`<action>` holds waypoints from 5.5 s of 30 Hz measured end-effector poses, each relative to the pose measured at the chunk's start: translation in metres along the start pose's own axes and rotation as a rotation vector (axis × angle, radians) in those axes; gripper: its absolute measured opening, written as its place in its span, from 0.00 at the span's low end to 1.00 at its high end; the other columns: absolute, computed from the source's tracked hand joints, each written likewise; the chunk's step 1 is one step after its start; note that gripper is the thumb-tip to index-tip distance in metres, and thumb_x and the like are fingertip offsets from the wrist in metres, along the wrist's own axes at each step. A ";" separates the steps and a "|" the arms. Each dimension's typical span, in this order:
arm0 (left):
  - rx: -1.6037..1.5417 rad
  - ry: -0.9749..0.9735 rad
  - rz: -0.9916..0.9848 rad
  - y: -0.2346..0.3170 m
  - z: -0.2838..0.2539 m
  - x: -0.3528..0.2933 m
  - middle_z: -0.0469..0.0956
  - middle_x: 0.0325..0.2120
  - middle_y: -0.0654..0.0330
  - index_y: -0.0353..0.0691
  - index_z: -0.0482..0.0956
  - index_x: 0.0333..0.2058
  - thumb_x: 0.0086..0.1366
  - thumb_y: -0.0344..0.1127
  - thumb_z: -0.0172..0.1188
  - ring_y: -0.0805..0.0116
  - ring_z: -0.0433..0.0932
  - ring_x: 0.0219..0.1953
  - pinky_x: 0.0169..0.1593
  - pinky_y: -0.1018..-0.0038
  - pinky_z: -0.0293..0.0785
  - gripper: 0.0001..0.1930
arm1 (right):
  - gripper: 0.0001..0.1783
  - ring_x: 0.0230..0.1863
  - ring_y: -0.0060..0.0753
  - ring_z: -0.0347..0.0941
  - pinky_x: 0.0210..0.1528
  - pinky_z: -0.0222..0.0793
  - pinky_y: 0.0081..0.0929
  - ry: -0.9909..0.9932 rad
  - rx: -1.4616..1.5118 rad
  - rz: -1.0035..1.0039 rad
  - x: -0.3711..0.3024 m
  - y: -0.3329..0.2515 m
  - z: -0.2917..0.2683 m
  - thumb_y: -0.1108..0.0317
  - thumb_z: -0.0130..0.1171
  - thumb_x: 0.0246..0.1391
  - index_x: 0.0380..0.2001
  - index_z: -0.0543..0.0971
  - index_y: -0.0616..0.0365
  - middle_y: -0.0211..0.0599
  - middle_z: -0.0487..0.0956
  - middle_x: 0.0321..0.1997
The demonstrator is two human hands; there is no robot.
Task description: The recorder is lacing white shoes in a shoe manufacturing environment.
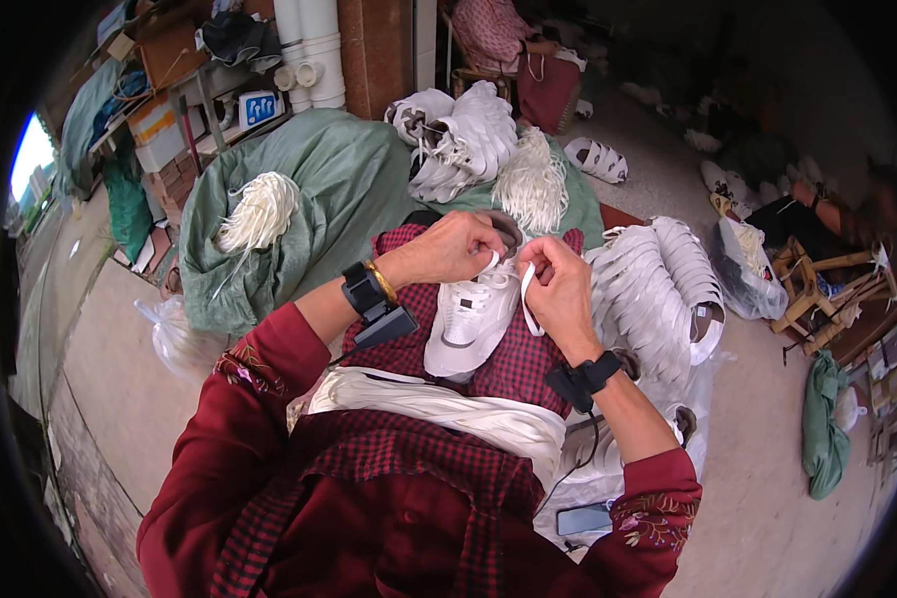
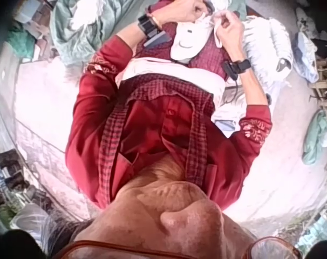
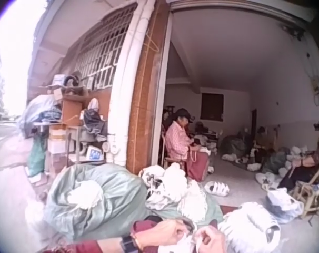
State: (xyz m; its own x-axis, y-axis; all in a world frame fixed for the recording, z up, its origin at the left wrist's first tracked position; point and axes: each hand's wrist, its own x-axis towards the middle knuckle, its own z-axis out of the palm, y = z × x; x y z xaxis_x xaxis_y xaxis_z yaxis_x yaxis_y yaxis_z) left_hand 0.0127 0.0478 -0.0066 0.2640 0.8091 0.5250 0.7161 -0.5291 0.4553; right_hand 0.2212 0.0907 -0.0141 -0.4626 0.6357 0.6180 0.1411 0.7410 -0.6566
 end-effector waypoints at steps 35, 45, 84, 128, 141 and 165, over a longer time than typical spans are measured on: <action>0.549 0.136 -0.132 -0.040 -0.091 -0.006 0.79 0.32 0.46 0.34 0.80 0.29 0.52 0.24 0.55 0.42 0.79 0.37 0.42 0.54 0.75 0.06 | 0.13 0.26 0.39 0.78 0.32 0.71 0.33 -0.265 -0.100 0.048 0.015 0.007 -0.001 0.60 0.52 0.67 0.38 0.78 0.60 0.41 0.79 0.24; 0.047 0.382 -0.234 -0.006 -0.080 -0.082 0.80 0.30 0.60 0.34 0.85 0.39 0.65 0.26 0.60 0.76 0.78 0.23 0.30 0.78 0.76 0.07 | 0.27 0.36 0.23 0.76 0.38 0.72 0.21 -0.423 -0.127 0.148 0.005 -0.013 -0.031 0.81 0.58 0.54 0.59 0.72 0.58 0.34 0.80 0.37; -0.437 0.469 -0.345 -0.025 -0.006 -0.066 0.79 0.21 0.61 0.32 0.81 0.28 0.50 0.24 0.63 0.77 0.76 0.24 0.29 0.75 0.74 0.04 | 0.08 0.32 0.17 0.72 0.37 0.71 0.17 -0.130 -0.023 0.177 0.031 -0.029 -0.002 0.70 0.59 0.63 0.39 0.77 0.64 0.29 0.78 0.32; -0.735 0.446 -0.400 -0.029 -0.008 -0.067 0.80 0.28 0.61 0.33 0.72 0.35 0.65 0.26 0.58 0.78 0.79 0.30 0.34 0.77 0.75 0.04 | 0.08 0.31 0.51 0.70 0.37 0.66 0.42 -0.482 -0.540 -0.224 0.073 -0.023 -0.026 0.82 0.57 0.46 0.29 0.68 0.64 0.46 0.74 0.27; -0.649 0.390 -0.431 -0.041 -0.016 -0.101 0.79 0.39 0.62 0.35 0.73 0.49 0.66 0.26 0.61 0.78 0.79 0.38 0.42 0.77 0.77 0.14 | 0.19 0.40 0.46 0.77 0.46 0.72 0.40 -0.407 -0.383 -0.101 0.047 -0.019 0.027 0.60 0.62 0.58 0.44 0.77 0.66 0.49 0.80 0.38; -0.031 0.502 -0.279 -0.059 0.004 -0.080 0.81 0.32 0.44 0.29 0.80 0.37 0.62 0.22 0.54 0.51 0.82 0.33 0.37 0.64 0.77 0.08 | 0.17 0.44 0.60 0.77 0.47 0.72 0.48 -0.199 -0.402 -0.183 0.028 -0.016 0.042 0.62 0.61 0.59 0.43 0.77 0.68 0.57 0.80 0.43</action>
State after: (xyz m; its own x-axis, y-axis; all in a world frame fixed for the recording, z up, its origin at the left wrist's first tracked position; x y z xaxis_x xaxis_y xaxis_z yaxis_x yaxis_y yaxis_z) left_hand -0.0479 0.0153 -0.0776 -0.2765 0.7025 0.6558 0.6932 -0.3269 0.6424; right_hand 0.1690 0.0876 -0.0050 -0.6646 0.4621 0.5871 0.3508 0.8868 -0.3008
